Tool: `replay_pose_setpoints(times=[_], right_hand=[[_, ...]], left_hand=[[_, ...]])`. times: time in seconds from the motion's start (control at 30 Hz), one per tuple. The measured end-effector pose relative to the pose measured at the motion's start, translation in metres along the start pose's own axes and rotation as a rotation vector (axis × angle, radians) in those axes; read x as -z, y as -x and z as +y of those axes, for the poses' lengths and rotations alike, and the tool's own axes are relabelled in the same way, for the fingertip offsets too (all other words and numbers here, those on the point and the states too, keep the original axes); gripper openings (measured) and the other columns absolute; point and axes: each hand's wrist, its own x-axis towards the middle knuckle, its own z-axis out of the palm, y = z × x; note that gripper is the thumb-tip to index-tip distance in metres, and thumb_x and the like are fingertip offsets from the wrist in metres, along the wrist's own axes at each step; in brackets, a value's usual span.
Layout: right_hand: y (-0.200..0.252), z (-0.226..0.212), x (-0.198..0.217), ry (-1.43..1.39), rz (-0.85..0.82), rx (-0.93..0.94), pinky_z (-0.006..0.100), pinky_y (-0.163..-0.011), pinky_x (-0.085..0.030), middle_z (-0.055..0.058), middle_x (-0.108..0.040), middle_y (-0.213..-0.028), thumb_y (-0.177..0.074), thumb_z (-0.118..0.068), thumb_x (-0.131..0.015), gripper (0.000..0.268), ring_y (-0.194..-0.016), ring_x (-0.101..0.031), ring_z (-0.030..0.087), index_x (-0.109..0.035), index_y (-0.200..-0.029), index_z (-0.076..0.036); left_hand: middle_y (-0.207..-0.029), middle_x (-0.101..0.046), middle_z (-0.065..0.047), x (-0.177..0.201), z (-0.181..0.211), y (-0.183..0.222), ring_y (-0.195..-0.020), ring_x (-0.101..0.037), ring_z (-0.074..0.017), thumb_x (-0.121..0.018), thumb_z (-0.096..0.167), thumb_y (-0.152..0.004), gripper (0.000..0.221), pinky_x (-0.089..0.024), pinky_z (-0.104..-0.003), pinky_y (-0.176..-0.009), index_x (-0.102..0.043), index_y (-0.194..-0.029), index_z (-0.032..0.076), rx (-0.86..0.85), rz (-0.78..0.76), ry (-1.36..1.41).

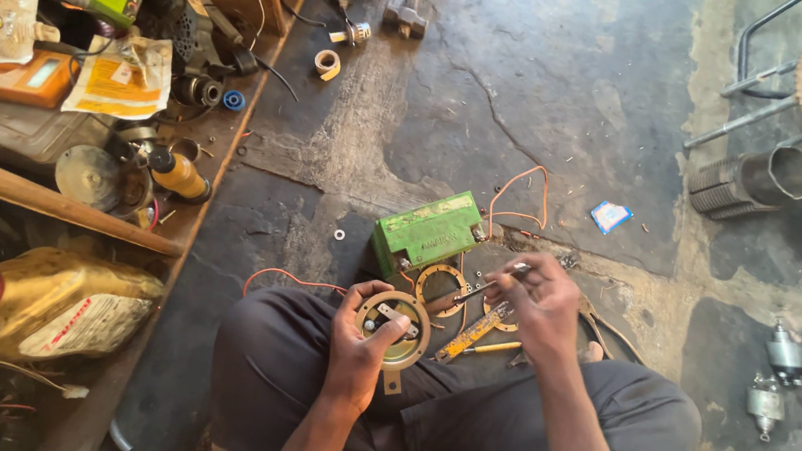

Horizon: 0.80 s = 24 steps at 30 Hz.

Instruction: The person sits on the floor and uses a metal file to smooth the surface of a green battery. They then pick up a circular metal component and use a screwdriver to adjust internal parts. The person continues to manipulate the component with their hands and tools, occasionally using a brush to clean it.

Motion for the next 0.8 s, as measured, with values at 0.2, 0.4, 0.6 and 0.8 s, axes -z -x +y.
replay_pose_setpoints(times=[0.2,0.4,0.6,0.8], right_hand=[[0.019,-0.008,-0.013,-0.139,-0.049,-0.067,0.034,-0.071,-0.065,0.016,-0.073,-0.091,-0.091,0.002,-0.069,0.022,-0.078,-0.076,0.021,-0.057,-0.110,0.004],[0.029,-0.022,-0.029,-0.066,-0.077,-0.016,0.031,-0.076,-0.066,0.014,-0.076,-0.094,-0.093,-0.002,-0.072,0.022,-0.084,-0.077,0.018,-0.058,-0.108,0.004],[0.029,-0.031,-0.036,0.209,-0.033,-0.034,0.027,-0.068,-0.065,0.011,-0.079,-0.088,-0.086,-0.007,-0.078,0.026,-0.077,-0.079,0.015,-0.064,-0.106,0.003],[0.030,-0.031,-0.041,0.163,-0.015,-0.072,0.027,-0.064,-0.065,0.011,-0.078,-0.085,-0.086,-0.009,-0.079,0.030,-0.074,-0.078,0.014,-0.063,-0.109,0.003]], left_hand=[[-0.105,-0.067,-0.008,-0.005,-0.008,-0.005,-0.090,-0.068,-0.0117,-0.072,-0.004,-0.081,0.043,-0.060,-0.028,-0.077,-0.056,-0.120,0.003,-0.014,-0.027,-0.061],[-0.105,-0.068,-0.009,-0.008,-0.008,-0.007,-0.091,-0.068,-0.0126,-0.072,-0.004,-0.081,0.044,-0.060,-0.028,-0.078,-0.056,-0.121,0.003,-0.025,-0.030,-0.059],[-0.105,-0.068,-0.008,-0.011,-0.007,-0.003,-0.093,-0.067,-0.0114,-0.072,-0.004,-0.081,0.044,-0.059,-0.027,-0.080,-0.056,-0.122,0.003,-0.041,-0.094,-0.135],[-0.106,-0.069,-0.008,-0.009,-0.006,-0.002,-0.093,-0.067,-0.0106,-0.072,-0.003,-0.081,0.045,-0.059,-0.026,-0.081,-0.056,-0.123,0.003,-0.047,-0.101,-0.155]])
